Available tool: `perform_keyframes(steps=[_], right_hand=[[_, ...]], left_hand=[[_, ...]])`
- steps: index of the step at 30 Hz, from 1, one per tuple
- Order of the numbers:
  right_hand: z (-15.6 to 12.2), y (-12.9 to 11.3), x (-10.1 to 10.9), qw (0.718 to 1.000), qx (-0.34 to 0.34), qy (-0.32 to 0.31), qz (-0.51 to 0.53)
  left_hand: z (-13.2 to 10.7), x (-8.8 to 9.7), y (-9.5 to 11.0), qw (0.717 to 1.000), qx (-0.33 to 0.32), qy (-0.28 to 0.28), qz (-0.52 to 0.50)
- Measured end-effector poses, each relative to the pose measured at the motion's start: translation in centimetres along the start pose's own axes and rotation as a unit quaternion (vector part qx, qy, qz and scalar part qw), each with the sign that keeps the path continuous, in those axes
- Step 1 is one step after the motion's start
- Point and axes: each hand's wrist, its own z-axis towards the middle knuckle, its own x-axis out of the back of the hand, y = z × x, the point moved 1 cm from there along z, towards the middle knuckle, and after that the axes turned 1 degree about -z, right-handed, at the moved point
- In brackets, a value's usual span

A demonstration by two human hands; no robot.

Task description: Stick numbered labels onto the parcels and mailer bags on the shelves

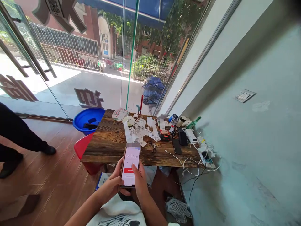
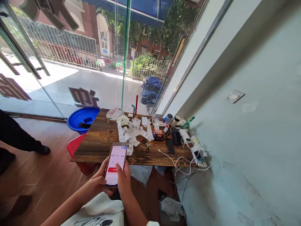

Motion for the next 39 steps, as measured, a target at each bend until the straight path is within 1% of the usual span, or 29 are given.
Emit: perform_keyframes(steps=[4,8,13,16,20,25,29,35,39], right_hand=[[-0.1,-0.5,-1.6,0.998,0.026,-0.014,-0.057],[-0.2,-0.7,-2.3,0.994,0.04,-0.024,-0.095],[0.1,-0.4,-2.3,0.992,0.032,-0.022,-0.116],[0.3,-0.5,-2.2,0.996,0.009,-0.02,-0.087],[0.5,-0.6,-2.0,0.998,0.013,-0.019,-0.053],[0.3,-0.7,-1.4,0.996,0.027,0.0,-0.083],[0.4,-0.9,-0.7,0.995,0.024,0.009,-0.094],[2.2,-1.4,0.8,0.991,0.014,-0.011,-0.135],[3.9,-2.2,1.5,0.988,0.017,-0.002,-0.152]], left_hand=[[-1.0,0.3,-0.1,1.0,0.001,0.019,0.004],[-1.4,0.7,-0.4,0.999,-0.016,0.033,-0.013],[-1.4,1.3,-0.9,0.999,-0.038,0.012,-0.029],[-1.3,1.3,-1.0,0.998,-0.043,-0.005,-0.039],[-1.0,1.0,-1.0,0.999,-0.044,-0.002,-0.032],[-0.5,0.5,-1.0,0.999,-0.032,0.005,-0.013],[0.1,0.1,-1.0,1.0,-0.015,0.008,-0.003],[1.5,-0.3,-1.2,0.999,-0.002,0.035,0.032],[3.5,-0.7,-1.4,0.997,0.003,0.063,0.046]])
